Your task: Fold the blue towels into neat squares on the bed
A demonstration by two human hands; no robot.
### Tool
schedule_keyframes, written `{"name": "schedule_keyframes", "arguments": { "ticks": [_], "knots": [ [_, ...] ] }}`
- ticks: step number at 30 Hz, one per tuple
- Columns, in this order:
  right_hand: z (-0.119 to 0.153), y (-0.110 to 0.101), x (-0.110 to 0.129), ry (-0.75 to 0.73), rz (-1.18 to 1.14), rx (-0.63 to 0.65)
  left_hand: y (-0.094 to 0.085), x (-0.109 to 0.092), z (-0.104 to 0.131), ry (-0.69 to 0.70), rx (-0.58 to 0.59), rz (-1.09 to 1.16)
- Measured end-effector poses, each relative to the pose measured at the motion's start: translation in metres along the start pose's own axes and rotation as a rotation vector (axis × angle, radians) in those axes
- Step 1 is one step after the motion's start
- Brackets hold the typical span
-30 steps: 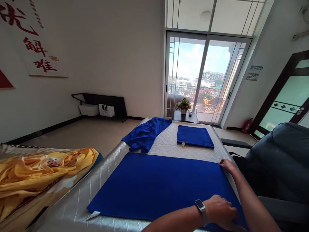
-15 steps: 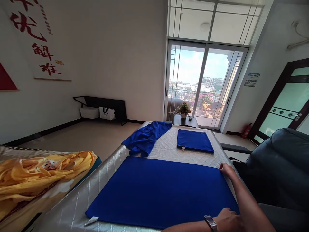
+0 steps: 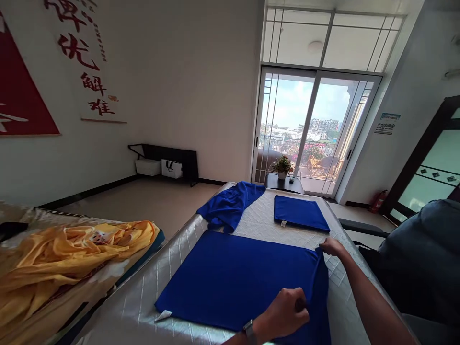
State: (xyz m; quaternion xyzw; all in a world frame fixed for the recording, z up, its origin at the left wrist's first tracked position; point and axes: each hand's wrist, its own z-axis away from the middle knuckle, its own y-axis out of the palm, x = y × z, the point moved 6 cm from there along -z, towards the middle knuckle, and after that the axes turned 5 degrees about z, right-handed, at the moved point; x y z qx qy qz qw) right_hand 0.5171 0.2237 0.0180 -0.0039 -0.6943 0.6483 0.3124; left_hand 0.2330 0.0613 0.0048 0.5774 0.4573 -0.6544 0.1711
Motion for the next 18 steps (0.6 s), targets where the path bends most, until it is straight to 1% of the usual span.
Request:
{"name": "schedule_keyframes", "arguments": {
  "ticks": [2, 4, 7, 10, 13, 16, 18],
  "knots": [
    [0.0, 0.013, 0.035, -0.06, -0.081, 0.093, -0.041, 0.008, 0.024, -0.045, -0.107, 0.045],
    [0.002, 0.027, 0.076, -0.143, -0.176, 0.172, -0.076, 0.021, 0.05, -0.083, -0.223, 0.078],
    [0.013, 0.049, 0.147, -0.309, -0.326, 0.251, -0.121, 0.045, 0.089, -0.119, -0.394, 0.112],
    [0.034, 0.077, 0.223, -0.49, -0.448, 0.312, -0.158, 0.066, 0.13, -0.158, -0.564, 0.123],
    [0.059, 0.109, 0.294, -0.64, -0.508, 0.353, -0.192, 0.079, 0.17, -0.218, -0.741, 0.104],
    [0.083, 0.139, 0.355, -0.76, -0.498, 0.355, -0.222, 0.085, 0.206, -0.268, -0.888, 0.058],
    [0.098, 0.158, 0.388, -0.823, -0.467, 0.335, -0.239, 0.089, 0.226, -0.307, -0.958, 0.004]
  ]
}}
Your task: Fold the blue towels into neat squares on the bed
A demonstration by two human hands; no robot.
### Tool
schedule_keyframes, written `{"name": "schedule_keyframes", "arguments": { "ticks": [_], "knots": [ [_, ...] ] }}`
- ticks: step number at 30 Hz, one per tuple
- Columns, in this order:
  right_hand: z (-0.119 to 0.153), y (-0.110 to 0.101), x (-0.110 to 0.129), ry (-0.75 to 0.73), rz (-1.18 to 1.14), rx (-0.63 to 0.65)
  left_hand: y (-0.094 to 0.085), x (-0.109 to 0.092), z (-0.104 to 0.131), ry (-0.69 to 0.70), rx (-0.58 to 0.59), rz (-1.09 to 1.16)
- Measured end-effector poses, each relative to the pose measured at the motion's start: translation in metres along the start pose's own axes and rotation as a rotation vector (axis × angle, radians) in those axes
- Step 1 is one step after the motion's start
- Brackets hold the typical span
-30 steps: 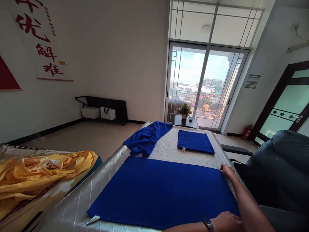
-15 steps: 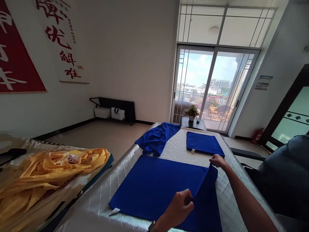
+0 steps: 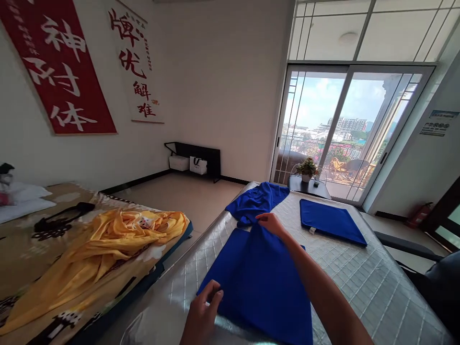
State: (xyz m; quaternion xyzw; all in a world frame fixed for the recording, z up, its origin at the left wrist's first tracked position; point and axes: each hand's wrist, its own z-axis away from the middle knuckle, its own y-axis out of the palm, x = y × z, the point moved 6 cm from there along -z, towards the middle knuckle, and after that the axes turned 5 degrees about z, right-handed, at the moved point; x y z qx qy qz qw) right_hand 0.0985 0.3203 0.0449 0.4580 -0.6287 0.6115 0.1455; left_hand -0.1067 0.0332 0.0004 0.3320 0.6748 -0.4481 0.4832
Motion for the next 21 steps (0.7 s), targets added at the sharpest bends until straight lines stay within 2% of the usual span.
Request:
{"name": "schedule_keyframes", "arguments": {
  "ticks": [2, 5, 10, 15, 21],
  "knots": [
    [-0.014, 0.029, 0.014, -0.039, 0.057, 0.008, -0.021, 0.007, -0.004, -0.01, -0.067, -0.076],
    [-0.028, 0.065, 0.025, -0.073, 0.156, 0.028, -0.042, 0.018, -0.01, 0.014, -0.148, -0.221],
    [-0.034, 0.106, 0.025, -0.068, 0.293, 0.092, -0.048, 0.039, -0.02, 0.089, -0.191, -0.511],
    [-0.032, 0.127, 0.017, -0.047, 0.374, 0.14, -0.042, 0.057, -0.018, 0.133, -0.218, -0.646],
    [-0.03, 0.133, 0.011, -0.058, 0.375, 0.135, -0.039, 0.066, -0.017, 0.222, -0.258, -0.683]
  ]
}}
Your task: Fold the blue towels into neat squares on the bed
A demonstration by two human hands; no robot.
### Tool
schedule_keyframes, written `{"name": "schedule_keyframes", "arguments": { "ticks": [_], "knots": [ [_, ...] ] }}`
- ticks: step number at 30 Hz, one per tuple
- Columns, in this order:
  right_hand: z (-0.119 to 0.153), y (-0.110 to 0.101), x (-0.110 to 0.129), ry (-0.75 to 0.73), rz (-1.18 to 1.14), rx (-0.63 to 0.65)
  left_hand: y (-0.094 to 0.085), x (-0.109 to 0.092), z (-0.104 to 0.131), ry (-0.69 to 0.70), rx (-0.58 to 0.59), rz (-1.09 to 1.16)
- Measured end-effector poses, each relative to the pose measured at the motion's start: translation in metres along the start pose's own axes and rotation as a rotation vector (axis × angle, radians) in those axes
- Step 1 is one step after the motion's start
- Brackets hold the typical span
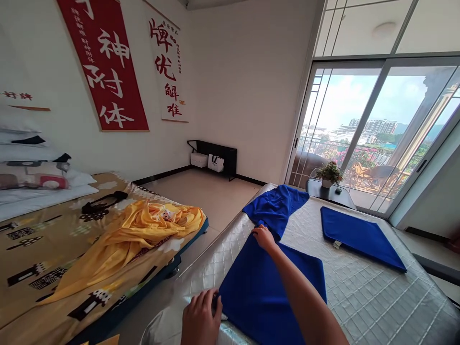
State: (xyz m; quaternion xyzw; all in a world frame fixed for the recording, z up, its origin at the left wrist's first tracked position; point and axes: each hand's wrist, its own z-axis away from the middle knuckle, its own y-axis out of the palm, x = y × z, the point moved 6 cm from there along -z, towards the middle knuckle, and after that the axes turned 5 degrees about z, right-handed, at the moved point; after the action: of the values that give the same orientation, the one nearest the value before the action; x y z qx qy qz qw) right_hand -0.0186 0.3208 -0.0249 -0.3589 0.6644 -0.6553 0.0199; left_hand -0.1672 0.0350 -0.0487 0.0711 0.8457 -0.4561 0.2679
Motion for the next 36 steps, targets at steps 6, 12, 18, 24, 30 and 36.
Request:
{"name": "schedule_keyframes", "arguments": {
  "ticks": [6, 12, 18, 24, 30, 36],
  "knots": [
    [0.016, -0.021, 0.009, -0.034, -0.127, -0.114, 0.006, 0.011, 0.001, -0.007, 0.043, 0.016],
    [0.062, -0.092, 0.002, -0.084, -0.318, -0.335, -0.008, 0.008, -0.008, -0.011, 0.073, 0.086],
    [0.159, -0.201, -0.017, -0.1, -0.4, -0.61, -0.063, -0.067, -0.036, 0.224, -0.134, 0.108],
    [0.263, -0.294, -0.042, 0.087, -0.553, -0.893, -0.138, -0.193, -0.054, 0.504, -0.33, 0.156],
    [0.329, -0.34, -0.067, 0.12, -0.77, -1.102, -0.197, -0.289, -0.032, 0.7, -0.569, 0.172],
    [0.358, -0.36, -0.079, 0.224, -0.725, -1.145, -0.19, -0.324, -0.037, 0.733, -0.524, 0.197]
  ]
}}
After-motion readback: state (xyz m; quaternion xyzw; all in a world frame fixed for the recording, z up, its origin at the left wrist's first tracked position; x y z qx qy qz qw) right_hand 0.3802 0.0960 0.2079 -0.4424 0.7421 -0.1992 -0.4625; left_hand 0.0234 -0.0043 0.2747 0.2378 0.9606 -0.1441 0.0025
